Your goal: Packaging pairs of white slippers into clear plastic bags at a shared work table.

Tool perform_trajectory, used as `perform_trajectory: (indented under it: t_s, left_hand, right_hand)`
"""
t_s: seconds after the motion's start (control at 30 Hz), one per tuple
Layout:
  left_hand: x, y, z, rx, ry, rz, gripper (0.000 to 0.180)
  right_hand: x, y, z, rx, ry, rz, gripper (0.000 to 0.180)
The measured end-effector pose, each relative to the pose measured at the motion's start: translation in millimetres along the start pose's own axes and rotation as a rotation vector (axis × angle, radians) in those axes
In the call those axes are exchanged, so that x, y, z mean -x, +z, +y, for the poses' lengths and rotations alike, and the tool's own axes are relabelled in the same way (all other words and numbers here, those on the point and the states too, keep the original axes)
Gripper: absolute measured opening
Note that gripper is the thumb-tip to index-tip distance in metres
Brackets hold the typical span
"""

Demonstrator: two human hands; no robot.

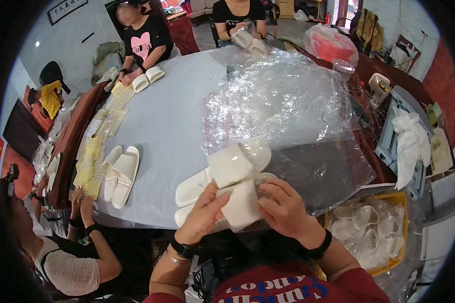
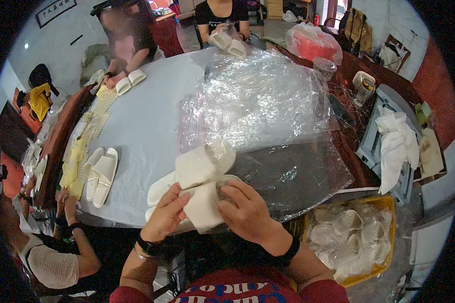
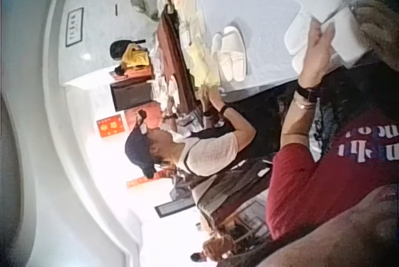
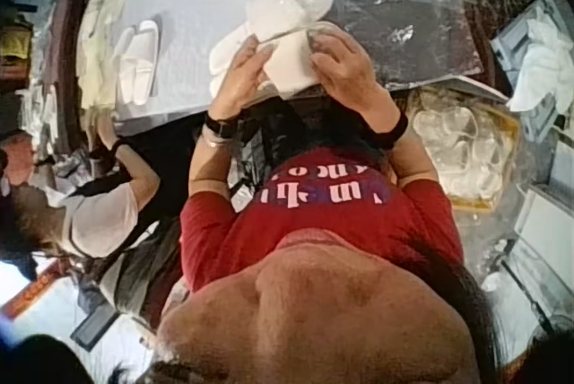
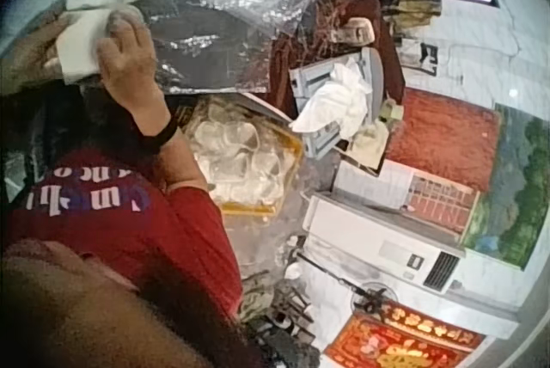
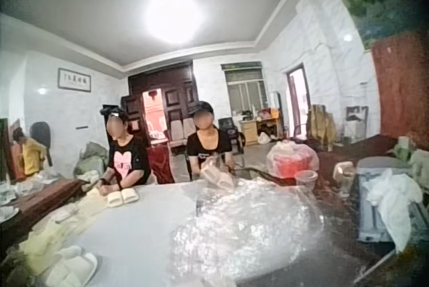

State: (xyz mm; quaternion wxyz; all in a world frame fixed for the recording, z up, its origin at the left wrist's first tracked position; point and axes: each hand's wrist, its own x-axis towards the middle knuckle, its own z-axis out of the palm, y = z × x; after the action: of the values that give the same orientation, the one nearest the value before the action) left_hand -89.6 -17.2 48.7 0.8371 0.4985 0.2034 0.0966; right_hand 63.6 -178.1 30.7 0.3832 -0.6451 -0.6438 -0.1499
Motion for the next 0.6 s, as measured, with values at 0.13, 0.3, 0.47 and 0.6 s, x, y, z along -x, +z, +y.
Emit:
perform_trajectory:
  t_s: [0.13,0.3,0.47,0.6]
  left_hand:
    - [-4,7,-3,0.117,-0.039,-0.065,0.049]
    - [-7,18,-7,0.244,0.037,-0.022,0.048]
    - [-9,24,-12,0.310,0.093,-0.057,0.048]
    - [-7,24,-10,0.620,0.080,-0.115,0.053]
  right_hand:
    - [-1,3,-3,-0.032,-0.006,0.029,0.016]
    - [-6,-1,-11,-0.077,-0.028,0.050,0.018]
    - [-9,-2,-18,-0.065,-0.060,0.045,0.018]
    - [-12,-13,-26,-0.046,-0.108,0.038,0.020]
